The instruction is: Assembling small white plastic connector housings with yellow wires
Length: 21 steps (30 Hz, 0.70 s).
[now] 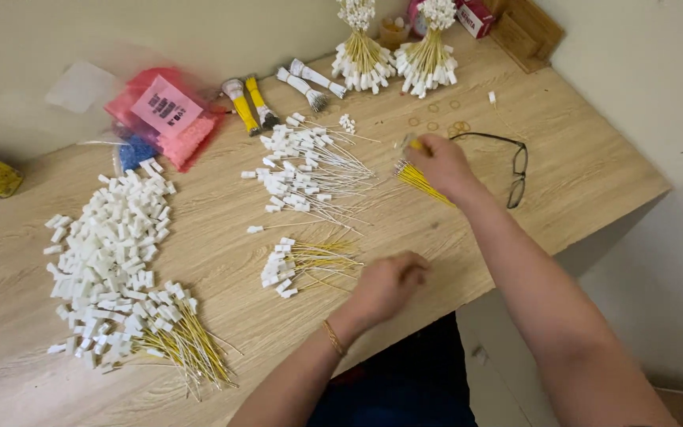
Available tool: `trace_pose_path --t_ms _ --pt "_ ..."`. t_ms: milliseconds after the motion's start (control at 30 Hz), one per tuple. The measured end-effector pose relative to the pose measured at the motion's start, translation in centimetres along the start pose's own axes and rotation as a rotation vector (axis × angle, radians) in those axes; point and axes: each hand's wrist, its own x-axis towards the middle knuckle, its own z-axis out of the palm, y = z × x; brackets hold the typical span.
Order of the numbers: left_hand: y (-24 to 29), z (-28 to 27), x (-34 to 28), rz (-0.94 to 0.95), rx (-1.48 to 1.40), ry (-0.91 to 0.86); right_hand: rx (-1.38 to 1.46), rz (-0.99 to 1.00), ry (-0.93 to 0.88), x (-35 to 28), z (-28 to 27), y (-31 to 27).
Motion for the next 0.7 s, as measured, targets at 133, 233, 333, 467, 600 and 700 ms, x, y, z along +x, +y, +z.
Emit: trace_pose_path --t_ms 133,233,333,467,600,700 --pt "-1.9 0.3 0.5 -0.096 -0.116 0.114 0.326 -0.011 0.059 -0.5 -1.0 -2.4" --pt "-1.5 0.4 1.1 -0.108 -0.17 0.179 0.574 0.014 0.067 0.4 -0.5 -1.2" --pt "0.6 0.0 1.5 -0.299 -0.545 0.121 0.712 -0.011 0.097 0.3 -0.1 -1.3" --pt "2.3 -1.1 1.9 -0.375 -0.556 0.019 0.81 0.009 0.071 -1.6 0.2 -3.9" --pt "-0.9 1.3 2.7 -0.161 -0.673 0.163 0.921 0.019 0.021 -2.8 1.2 -4.9" --pt "-3.2 2.6 3.1 -0.185 -0.579 0.187 0.965 0.048 0.108 -4.3 1.1 -7.8"
